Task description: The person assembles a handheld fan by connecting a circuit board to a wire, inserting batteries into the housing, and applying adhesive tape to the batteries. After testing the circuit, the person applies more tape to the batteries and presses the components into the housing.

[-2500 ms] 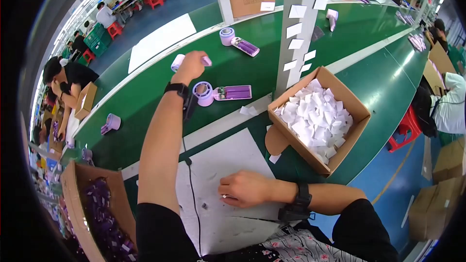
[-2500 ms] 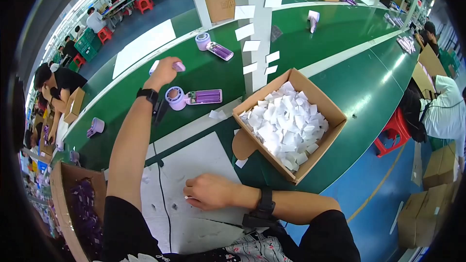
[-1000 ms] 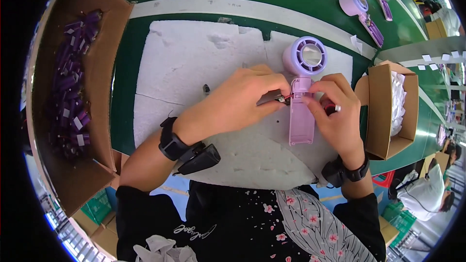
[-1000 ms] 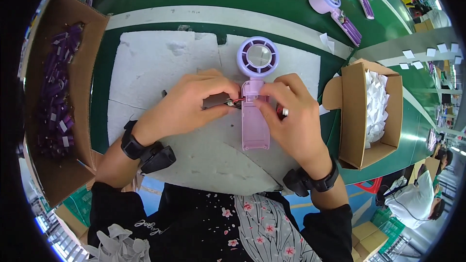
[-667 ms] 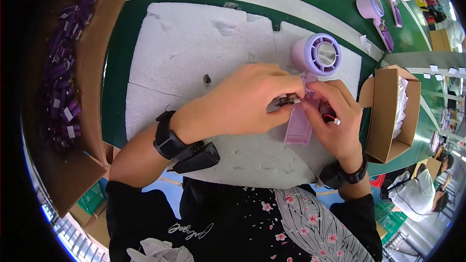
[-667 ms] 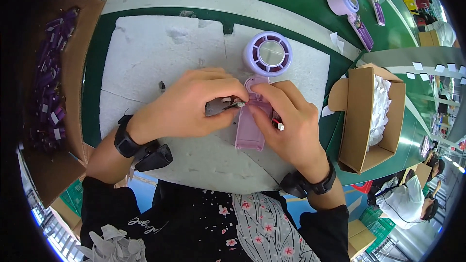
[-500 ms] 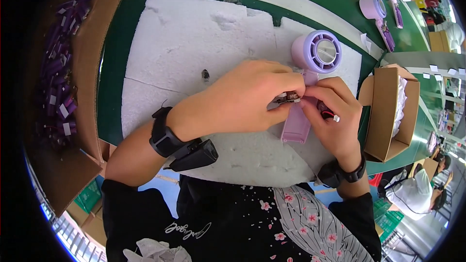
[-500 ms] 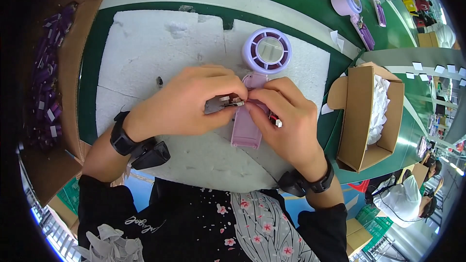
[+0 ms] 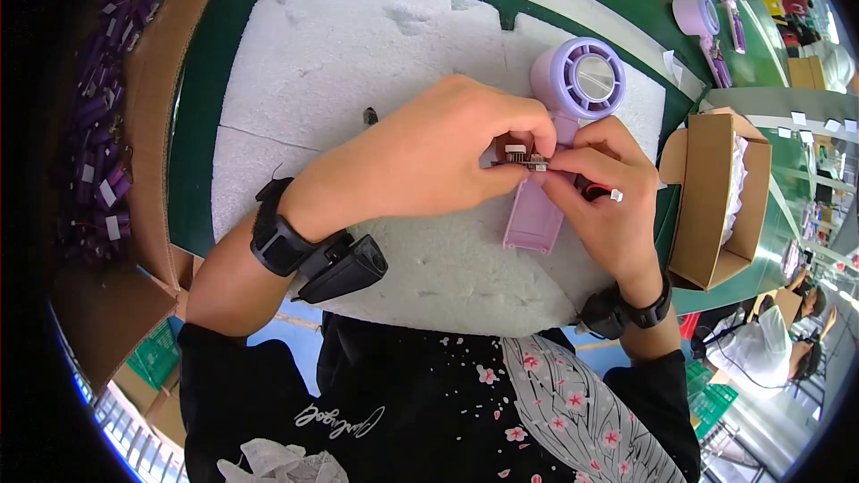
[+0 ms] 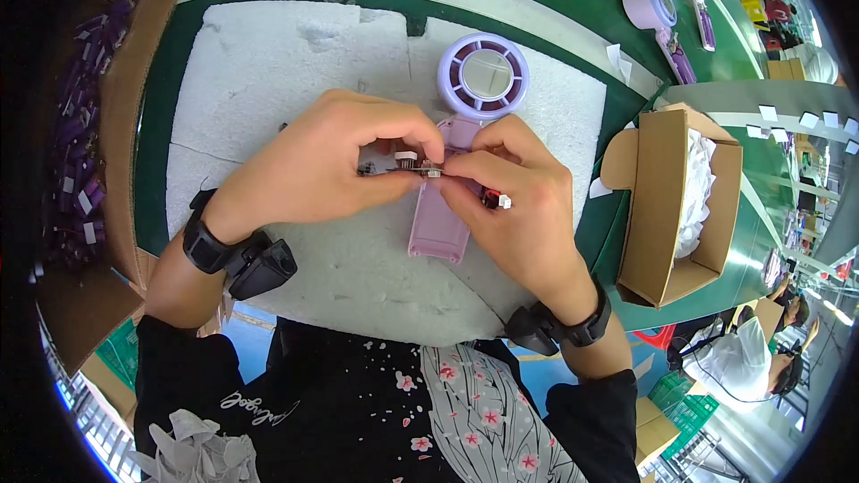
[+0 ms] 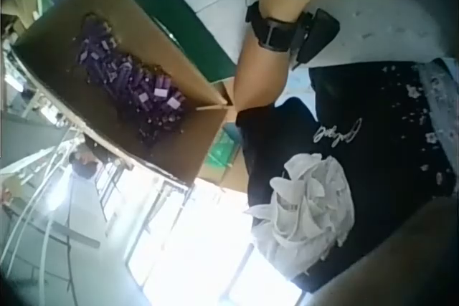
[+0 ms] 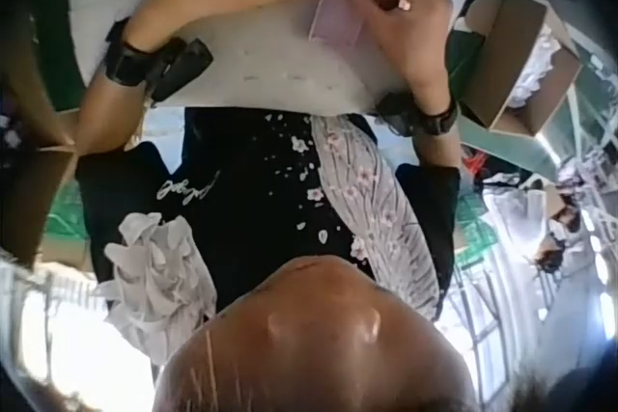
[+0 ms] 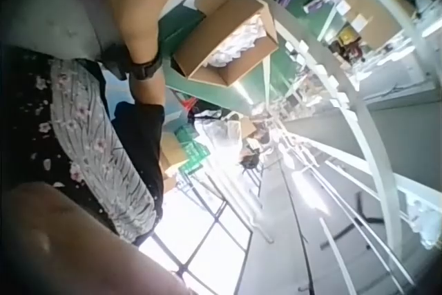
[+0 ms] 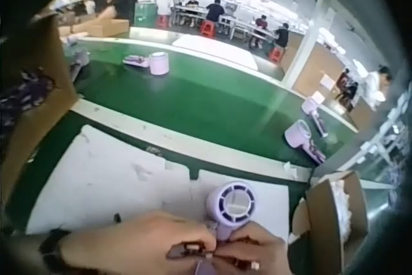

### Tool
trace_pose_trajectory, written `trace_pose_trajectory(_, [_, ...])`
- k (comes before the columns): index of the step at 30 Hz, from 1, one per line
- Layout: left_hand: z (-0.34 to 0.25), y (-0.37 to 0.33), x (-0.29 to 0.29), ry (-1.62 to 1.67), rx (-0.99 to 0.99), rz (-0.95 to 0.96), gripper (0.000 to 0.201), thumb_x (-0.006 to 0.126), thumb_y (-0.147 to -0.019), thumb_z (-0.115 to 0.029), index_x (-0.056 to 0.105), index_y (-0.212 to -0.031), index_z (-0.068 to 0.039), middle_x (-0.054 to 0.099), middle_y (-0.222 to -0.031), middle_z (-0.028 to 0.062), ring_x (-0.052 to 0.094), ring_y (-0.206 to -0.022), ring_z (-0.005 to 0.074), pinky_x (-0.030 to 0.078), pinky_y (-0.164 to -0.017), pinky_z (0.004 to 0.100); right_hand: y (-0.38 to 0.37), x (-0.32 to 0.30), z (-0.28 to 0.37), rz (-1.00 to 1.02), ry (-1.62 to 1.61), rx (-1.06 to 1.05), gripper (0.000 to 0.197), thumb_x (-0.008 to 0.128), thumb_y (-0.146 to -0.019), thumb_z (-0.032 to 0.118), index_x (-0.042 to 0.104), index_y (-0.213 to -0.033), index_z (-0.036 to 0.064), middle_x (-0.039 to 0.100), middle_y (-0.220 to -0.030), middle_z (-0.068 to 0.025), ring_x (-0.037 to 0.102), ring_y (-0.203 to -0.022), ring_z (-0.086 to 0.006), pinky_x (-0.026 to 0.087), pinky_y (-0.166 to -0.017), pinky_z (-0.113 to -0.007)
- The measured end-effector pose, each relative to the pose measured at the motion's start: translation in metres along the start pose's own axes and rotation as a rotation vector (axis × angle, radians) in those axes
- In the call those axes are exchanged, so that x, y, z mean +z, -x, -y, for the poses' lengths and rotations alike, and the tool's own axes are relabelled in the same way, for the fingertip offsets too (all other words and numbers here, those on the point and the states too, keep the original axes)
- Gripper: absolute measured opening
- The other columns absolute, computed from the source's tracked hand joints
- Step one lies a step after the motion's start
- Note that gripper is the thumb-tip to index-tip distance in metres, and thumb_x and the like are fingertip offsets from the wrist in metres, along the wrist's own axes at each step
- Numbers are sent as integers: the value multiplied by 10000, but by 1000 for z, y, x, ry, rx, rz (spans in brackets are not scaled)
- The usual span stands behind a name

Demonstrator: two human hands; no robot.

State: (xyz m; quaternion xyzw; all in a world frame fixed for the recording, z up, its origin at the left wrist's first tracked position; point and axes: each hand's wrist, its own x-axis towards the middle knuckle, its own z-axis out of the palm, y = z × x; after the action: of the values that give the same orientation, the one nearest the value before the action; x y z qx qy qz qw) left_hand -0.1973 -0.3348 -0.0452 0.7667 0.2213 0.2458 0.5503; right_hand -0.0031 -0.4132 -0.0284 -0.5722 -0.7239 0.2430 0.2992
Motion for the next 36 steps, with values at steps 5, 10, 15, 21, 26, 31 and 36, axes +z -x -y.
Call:
trace_pose_trajectory(5, [0, 2, -8, -130, 102, 29, 236, 645, -694, 83, 642, -903, -26, 637, -858, 79, 617, -749, 228, 492, -649, 315, -2, 3, 1, -21, 20, -35, 189, 775, -651, -1, 707, -821, 47, 552, -819, -53, 585, -626, -157, 480, -545, -263])
trace_pose_trajectory(10, [2, 5, -11, -254, 139, 28, 219, 634, -681, 90, 649, -868, -24, 589, -899, 68, 578, -774, 206, 477, -663, 310, -1, 6, -2, -30, 77, -105, 204, 760, -648, -5, 704, -830, 68, 540, -831, -51, 588, -621, -168, 481, -517, -275])
trace_pose_trajectory(15, [-6, 4, -5, -70, 36, 52, 210, 645, -680, 84, 649, -858, -27, 540, -934, 82, 558, -797, 203, 467, -689, 295, -1, 4, -3, 0, 94, -159, 216, 696, -691, -19, 644, -883, 64, 544, -872, -62, 599, -621, -204, 479, -495, -308])
trace_pose_trajectory(21, [-6, 4, 0, -19, 71, -26, 209, 664, -689, 86, 648, -865, -24, 536, -984, 87, 562, -825, 185, 469, -715, 277, -1, 4, -5, -3, 96, -165, 311, 625, -707, -55, 540, -988, 48, 550, -915, -84, 606, -628, -259, 475, -486, -345])
trace_pose_trajectory(26, [-8, 3, 3, 107, -15, -93, 215, 660, -716, 97, 644, -900, -13, 530, -1039, 82, 563, -887, 168, 478, -755, 266, 1, 6, -5, 2, 196, -167, 404, 610, -680, -75, 496, -1051, 38, 541, -962, -99, 609, -632, -284, 484, -490, -361])
trace_pose_trajectory(31, [-7, 4, 7, 241, -20, -151, 236, 642, -736, 106, 641, -944, -7, 550, -1030, 81, 570, -947, 164, 485, -789, 268, 1, 7, 2, 10, 224, -121, 320, 532, -760, -100, 470, -1055, 7, 511, -983, -156, 589, -686, -305, 486, -542, -360])
trace_pose_trajectory(36, [-5, 5, 3, 192, -41, -45, 236, 646, -727, 106, 639, -934, -8, 576, -967, 72, 587, -922, 162, 498, -773, 270, 2, 8, 2, 31, 273, -142, 363, 536, -719, -107, 473, -1058, 5, 498, -1032, -162, 594, -711, -313, 500, -547, -369])
